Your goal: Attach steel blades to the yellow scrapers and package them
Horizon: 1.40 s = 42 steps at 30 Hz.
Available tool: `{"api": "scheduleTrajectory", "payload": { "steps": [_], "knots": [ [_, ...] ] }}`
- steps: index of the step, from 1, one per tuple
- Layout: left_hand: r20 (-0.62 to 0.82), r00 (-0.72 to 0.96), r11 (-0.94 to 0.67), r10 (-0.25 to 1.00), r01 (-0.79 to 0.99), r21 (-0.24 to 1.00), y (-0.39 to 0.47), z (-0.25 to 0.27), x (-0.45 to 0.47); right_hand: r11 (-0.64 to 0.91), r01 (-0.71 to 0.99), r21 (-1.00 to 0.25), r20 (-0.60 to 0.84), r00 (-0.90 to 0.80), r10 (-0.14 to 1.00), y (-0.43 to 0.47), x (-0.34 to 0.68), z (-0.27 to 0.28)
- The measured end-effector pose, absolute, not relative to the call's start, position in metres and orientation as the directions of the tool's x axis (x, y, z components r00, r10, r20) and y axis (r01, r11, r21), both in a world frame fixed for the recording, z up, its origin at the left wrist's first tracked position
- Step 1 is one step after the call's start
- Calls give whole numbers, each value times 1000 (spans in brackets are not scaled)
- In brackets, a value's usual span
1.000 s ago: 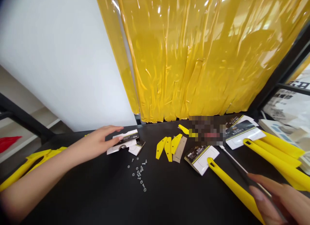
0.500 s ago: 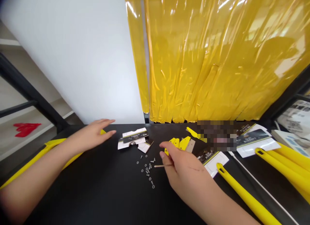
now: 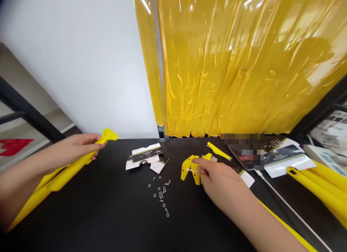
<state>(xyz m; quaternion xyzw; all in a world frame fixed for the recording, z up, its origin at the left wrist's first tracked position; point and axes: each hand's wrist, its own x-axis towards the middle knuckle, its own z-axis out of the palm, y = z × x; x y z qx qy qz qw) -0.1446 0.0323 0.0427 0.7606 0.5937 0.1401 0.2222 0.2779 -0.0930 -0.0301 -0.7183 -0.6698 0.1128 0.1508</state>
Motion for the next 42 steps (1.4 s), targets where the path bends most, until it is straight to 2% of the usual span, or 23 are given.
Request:
{"api": "scheduleTrajectory", "payload": {
  "steps": [1,2,3,5,8,12,17,20,23,26,28,37,42],
  "knots": [
    [-79,286,-186,955,785,591,23,48,-137,-41,938,-345,32,56,998,-95,274,-32],
    [-146,319,-95,937,633,768,14,52,-127,-23,947,-319,24,33,999,-96,269,-34],
    [-208,352,12,913,485,874,4,54,-116,-2,956,-293,15,7,1000,-98,265,-36],
    [-269,435,156,859,279,948,-16,54,-89,52,967,-251,0,-54,999,-101,258,-39],
    [-367,563,308,741,201,930,-44,45,-50,150,959,-241,-25,-160,987,-104,256,-39],
    [-457,602,473,655,144,869,-73,32,-20,267,915,-303,-71,-301,951,-112,271,-28],
    [-462,607,519,646,94,850,-91,20,-16,211,880,-425,-167,-306,937,-123,288,-16],
    [-422,594,500,685,38,865,-91,15,-24,221,879,-423,-96,-286,953,-123,285,-16],
    [-401,562,476,724,15,879,-86,10,-30,132,918,-373,-8,-146,989,-113,284,-15],
    [-393,541,460,743,13,888,-81,5,-32,-121,941,-315,-4,126,992,-95,295,-13],
    [-398,534,466,746,9,885,-80,2,-31,-215,929,-302,-10,222,975,-85,303,-13],
    [-425,552,477,718,55,877,-83,-2,-29,-313,917,-249,-95,298,950,-74,307,-27],
    [-461,569,498,681,102,861,-85,-6,-27,-264,918,-295,-155,226,962,-73,308,-34]
  ]
}}
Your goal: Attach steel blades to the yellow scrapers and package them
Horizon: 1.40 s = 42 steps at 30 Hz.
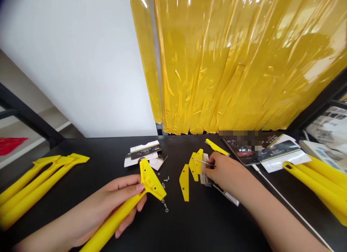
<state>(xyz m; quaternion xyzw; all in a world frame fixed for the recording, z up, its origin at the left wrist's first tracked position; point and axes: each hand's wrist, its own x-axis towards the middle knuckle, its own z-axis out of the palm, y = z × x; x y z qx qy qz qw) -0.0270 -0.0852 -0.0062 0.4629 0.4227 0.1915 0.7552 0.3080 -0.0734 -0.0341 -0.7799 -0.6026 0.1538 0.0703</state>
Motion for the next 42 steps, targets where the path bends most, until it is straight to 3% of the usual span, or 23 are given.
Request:
{"api": "scheduleTrajectory", "payload": {
  "steps": [11,14,18,21,24,28,42],
  "knots": [
    [-450,630,509,633,100,855,-91,-11,-22,-307,883,-356,-71,302,951,-80,306,-27],
    [-447,625,509,640,92,856,-96,-11,-20,-250,829,-501,-54,258,965,-83,304,-16],
    [-433,610,511,664,52,858,-102,-11,-16,-68,632,-772,-67,26,997,-93,287,-4],
    [-426,628,522,651,37,852,-102,-13,-15,-14,484,-875,-74,-105,992,-104,268,-4],
    [-419,638,518,646,36,855,-101,-17,-14,-57,302,-952,-121,-195,973,-112,252,-6],
    [-420,634,507,649,51,860,-101,-19,-14,-156,148,-977,-193,-287,938,-117,241,-9],
    [-435,648,490,626,107,865,-103,-17,-14,-153,197,-968,-217,-361,907,-123,226,-22]
  ]
}}
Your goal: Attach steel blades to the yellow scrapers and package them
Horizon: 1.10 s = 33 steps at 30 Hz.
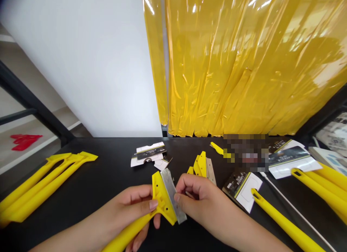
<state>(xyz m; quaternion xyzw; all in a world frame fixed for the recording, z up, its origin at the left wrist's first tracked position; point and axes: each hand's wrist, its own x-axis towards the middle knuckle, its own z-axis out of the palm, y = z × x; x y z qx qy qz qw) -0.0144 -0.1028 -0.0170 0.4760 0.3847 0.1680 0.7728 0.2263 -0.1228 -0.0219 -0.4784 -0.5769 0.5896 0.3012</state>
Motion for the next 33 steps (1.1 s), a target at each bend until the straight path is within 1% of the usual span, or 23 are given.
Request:
{"api": "scheduleTrajectory", "payload": {
  "steps": [5,9,11,14,19,22,25,29,33],
  "knots": [
    [-434,655,494,619,104,863,-104,-18,-15,-137,175,-975,-192,-349,917,-122,227,-28],
    [-440,649,502,621,103,859,-104,-18,-15,-103,105,-989,-134,-352,926,-121,228,-27],
    [-448,643,508,621,105,855,-103,-18,-16,-54,129,-990,-94,-329,940,-121,229,-24],
    [-451,634,517,629,93,851,-103,-17,-16,35,224,-974,-27,-267,963,-125,231,-17],
    [-449,650,537,613,74,840,-104,-15,-16,166,240,-956,95,-285,954,-137,233,-11],
    [-449,654,542,609,69,837,-106,-14,-15,98,233,-967,33,-268,963,-141,232,-14],
    [-444,666,544,599,68,836,-106,-14,-14,20,178,-984,-30,-272,962,-140,230,-19],
    [-444,677,547,587,72,834,-106,-14,-15,-12,68,-998,-31,-295,955,-137,226,-25],
    [-434,694,536,574,83,840,-106,-15,-16,-40,-3,-999,-38,-240,970,-134,222,-27]
  ]
}}
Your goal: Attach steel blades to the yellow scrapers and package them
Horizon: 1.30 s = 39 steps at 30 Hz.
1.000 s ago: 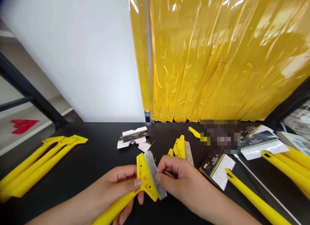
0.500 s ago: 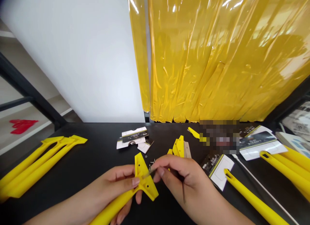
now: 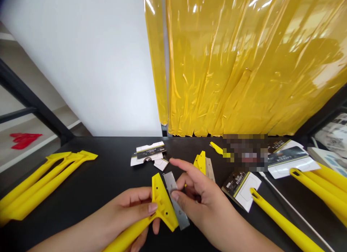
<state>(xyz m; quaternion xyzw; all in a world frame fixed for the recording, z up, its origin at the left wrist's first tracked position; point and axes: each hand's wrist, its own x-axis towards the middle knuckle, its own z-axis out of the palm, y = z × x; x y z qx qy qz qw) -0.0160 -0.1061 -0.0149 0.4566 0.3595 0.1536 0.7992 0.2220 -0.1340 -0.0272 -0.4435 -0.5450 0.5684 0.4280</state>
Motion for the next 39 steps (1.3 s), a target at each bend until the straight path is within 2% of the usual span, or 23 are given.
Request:
{"api": "scheduleTrajectory", "payload": {
  "steps": [7,12,15,17,19,22,25,27,30,33,39],
  "knots": [
    [-456,687,543,566,105,833,-107,-18,-16,1,91,-996,-23,-255,967,-128,225,-18],
    [-463,681,535,567,123,836,-105,-17,-15,-203,-143,-969,-165,-238,957,-127,231,-16],
    [-477,670,548,569,124,827,-107,-16,-14,-217,-312,-925,-149,-227,962,-126,230,-16],
    [-461,648,539,606,91,837,-108,-15,-13,-206,-339,-918,-133,-226,965,-125,229,-19],
    [-432,591,512,681,37,858,-110,-13,-11,-189,-253,-949,-135,-219,966,-125,226,-23],
    [-399,502,473,767,-22,881,-110,-10,-10,-107,13,-994,-107,-208,972,-129,220,-27],
    [-372,487,436,790,-21,900,-108,-8,-11,-46,246,-968,-108,-242,964,-133,217,-25],
    [-359,488,417,795,-12,909,-107,-8,-12,-20,335,-942,-113,-261,959,-135,216,-23],
    [-356,493,398,794,21,917,-107,-10,-14,-27,348,-937,-140,-302,943,-133,216,-24],
    [-359,492,374,793,71,925,-107,-13,-14,-99,317,-943,-206,-324,923,-131,216,-28],
    [-344,513,343,786,101,934,-105,-18,-13,-161,381,-910,-284,-292,913,-132,215,-32]
  ]
}}
